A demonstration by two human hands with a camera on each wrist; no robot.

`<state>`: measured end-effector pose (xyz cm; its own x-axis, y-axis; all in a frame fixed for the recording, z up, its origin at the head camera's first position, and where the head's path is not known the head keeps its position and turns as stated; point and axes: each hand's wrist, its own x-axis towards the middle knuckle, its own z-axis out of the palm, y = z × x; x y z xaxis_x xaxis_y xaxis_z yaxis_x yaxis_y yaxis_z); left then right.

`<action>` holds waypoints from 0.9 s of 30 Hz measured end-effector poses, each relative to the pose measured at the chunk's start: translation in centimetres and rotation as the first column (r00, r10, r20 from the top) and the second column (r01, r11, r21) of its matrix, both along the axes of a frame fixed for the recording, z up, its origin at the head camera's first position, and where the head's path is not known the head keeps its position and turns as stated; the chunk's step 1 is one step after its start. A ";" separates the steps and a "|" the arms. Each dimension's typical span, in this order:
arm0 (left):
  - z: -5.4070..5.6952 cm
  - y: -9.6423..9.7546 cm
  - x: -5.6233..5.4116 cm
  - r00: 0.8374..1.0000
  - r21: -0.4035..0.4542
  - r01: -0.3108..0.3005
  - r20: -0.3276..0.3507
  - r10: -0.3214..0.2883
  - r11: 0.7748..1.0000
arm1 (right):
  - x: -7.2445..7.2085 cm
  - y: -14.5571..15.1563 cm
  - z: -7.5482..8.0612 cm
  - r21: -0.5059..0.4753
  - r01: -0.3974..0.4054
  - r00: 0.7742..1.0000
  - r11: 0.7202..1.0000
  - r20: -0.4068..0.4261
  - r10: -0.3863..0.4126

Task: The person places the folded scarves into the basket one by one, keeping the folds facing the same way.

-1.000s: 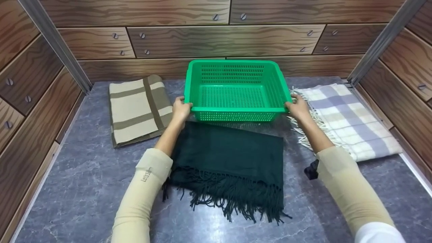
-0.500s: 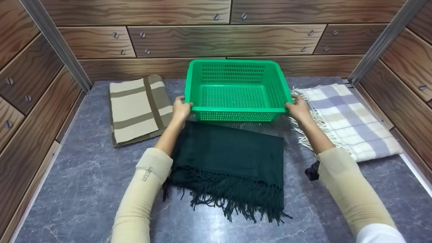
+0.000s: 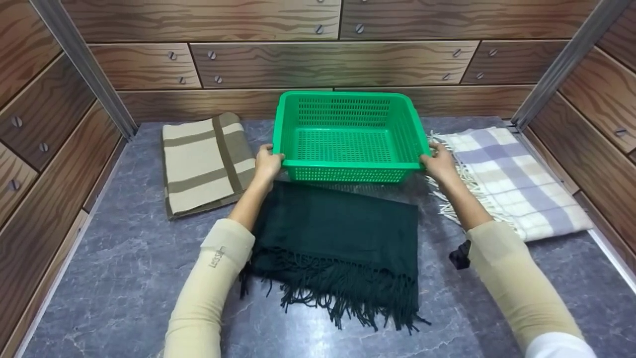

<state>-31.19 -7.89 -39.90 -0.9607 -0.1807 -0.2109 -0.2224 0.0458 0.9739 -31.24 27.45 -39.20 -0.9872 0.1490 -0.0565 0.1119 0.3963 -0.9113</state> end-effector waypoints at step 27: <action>-0.2 0.0 -0.2 1.000 0.043 0.011 0.016 -0.012 0.999 | -0.2 0.1 -0.2 0.050 0.009 1.000 0.999 0.016 -0.010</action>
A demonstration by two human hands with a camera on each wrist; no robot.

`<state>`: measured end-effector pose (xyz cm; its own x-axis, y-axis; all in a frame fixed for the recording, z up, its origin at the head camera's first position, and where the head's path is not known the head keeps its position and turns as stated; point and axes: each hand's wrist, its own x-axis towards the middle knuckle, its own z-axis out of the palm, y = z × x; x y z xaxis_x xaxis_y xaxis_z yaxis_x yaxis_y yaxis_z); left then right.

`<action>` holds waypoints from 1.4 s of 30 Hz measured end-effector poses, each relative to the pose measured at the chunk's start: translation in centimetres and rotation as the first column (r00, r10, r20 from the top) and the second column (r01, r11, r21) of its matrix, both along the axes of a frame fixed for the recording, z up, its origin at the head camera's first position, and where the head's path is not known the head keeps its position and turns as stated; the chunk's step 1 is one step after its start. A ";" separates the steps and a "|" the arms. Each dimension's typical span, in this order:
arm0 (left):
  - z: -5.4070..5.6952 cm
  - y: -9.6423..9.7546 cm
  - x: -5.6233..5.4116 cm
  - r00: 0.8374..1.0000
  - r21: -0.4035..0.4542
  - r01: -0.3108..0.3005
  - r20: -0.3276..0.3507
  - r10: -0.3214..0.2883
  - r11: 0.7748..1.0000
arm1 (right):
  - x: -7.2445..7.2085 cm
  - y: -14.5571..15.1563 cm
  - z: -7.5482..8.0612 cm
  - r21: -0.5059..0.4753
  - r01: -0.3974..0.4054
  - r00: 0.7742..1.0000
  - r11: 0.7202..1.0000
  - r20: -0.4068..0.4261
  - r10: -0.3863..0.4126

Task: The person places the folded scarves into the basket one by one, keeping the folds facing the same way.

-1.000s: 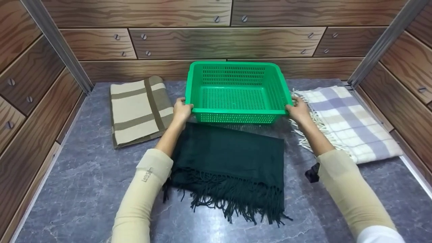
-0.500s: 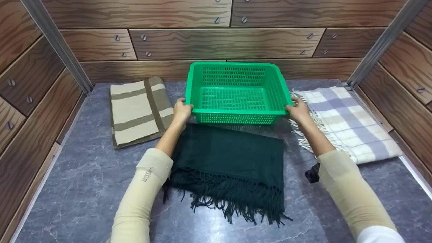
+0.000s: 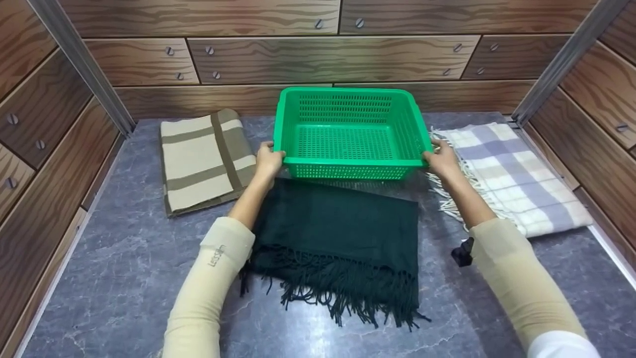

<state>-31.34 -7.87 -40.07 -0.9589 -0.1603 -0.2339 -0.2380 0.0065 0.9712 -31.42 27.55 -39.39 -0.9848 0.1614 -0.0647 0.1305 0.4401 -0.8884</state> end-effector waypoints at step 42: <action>-3.0 -5.3 6.4 0.832 -0.749 0.538 0.398 -0.387 0.387 | 6.4 0.6 -4.7 0.134 -0.339 0.919 0.931 0.258 0.297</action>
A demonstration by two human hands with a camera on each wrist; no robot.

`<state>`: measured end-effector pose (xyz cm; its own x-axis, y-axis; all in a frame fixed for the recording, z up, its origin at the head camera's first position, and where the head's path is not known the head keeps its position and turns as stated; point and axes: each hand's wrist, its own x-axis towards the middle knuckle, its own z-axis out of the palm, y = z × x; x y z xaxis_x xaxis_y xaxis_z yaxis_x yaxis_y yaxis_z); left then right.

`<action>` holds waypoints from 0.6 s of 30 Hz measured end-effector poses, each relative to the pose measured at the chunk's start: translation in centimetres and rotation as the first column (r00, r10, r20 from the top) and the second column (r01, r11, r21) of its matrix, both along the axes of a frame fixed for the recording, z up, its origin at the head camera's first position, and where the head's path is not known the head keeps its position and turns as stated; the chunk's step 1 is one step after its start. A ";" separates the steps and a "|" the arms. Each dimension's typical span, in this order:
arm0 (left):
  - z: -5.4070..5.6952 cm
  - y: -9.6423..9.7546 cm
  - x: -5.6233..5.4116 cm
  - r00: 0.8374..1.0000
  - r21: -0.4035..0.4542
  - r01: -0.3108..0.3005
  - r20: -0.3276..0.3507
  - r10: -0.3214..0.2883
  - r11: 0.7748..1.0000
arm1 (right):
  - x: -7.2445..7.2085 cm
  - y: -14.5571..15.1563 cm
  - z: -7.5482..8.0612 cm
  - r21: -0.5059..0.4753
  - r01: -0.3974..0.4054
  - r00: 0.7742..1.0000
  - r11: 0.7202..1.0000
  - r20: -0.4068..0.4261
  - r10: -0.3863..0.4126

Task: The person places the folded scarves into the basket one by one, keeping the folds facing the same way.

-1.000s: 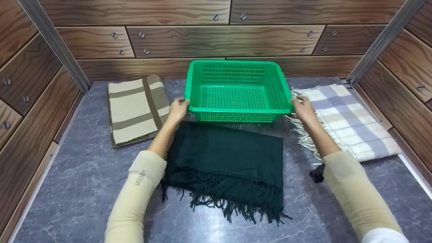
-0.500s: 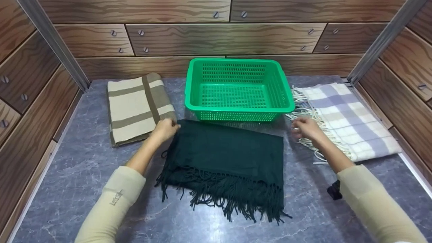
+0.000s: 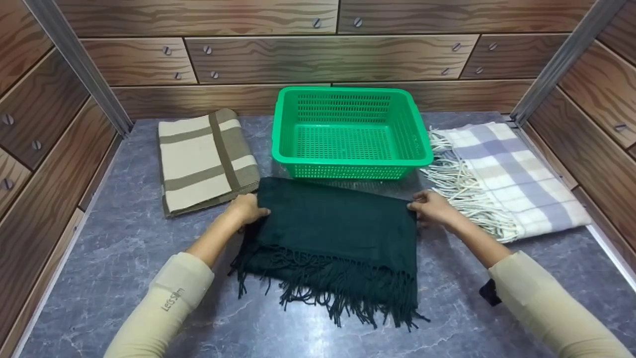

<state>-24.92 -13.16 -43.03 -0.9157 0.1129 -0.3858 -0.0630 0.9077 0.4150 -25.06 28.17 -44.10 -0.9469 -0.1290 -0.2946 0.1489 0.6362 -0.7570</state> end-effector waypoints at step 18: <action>-0.8 -0.4 0.5 0.998 0.099 -0.067 0.007 0.067 0.993 | 0.6 -0.4 -0.4 -0.003 -0.018 0.998 1.000 0.061 0.018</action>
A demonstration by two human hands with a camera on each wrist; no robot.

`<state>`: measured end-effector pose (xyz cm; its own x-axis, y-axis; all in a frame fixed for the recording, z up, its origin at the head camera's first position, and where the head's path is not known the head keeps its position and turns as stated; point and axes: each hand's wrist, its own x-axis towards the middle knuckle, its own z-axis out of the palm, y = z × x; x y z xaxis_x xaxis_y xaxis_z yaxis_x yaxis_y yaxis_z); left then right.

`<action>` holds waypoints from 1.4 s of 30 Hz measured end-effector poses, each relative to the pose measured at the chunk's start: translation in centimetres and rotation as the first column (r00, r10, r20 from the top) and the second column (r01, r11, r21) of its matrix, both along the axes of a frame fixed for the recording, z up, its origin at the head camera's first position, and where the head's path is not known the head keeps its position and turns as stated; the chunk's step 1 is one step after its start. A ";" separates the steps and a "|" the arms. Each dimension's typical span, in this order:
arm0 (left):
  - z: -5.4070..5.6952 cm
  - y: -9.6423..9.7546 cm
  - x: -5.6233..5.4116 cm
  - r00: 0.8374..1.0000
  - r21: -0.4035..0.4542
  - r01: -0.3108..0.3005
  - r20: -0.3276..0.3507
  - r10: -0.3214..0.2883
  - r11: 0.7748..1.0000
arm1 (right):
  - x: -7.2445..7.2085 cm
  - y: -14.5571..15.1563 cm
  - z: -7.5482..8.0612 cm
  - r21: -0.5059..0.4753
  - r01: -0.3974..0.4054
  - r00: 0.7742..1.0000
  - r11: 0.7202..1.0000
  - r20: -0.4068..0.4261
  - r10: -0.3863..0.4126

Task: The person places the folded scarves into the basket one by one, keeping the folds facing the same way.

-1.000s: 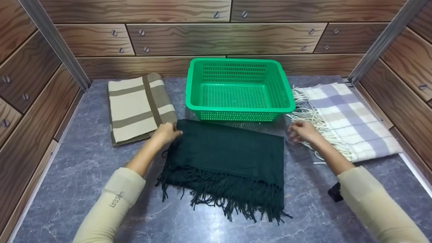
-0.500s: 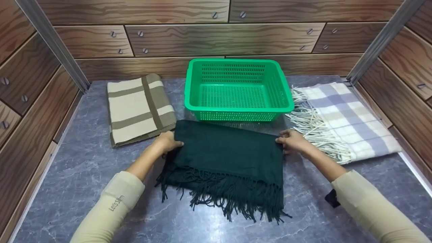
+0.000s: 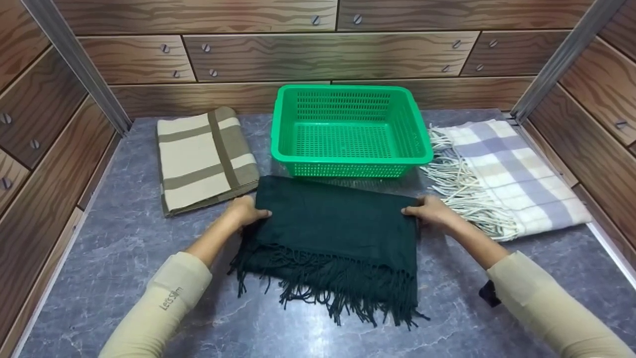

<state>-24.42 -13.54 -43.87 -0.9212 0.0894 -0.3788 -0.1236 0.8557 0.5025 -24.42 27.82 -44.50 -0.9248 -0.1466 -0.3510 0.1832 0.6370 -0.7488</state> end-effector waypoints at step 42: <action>-0.5 -1.6 -1.2 0.935 0.416 -0.284 0.320 0.153 0.864 | 4.8 0.3 0.3 -0.392 0.237 0.903 0.889 0.427 -0.052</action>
<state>-25.65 -15.13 -44.41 -0.8061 0.1176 -0.5800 -0.4654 0.4792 0.7441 -19.66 28.15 -44.18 -0.7434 -0.2419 -0.6236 0.5851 0.2165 -0.7815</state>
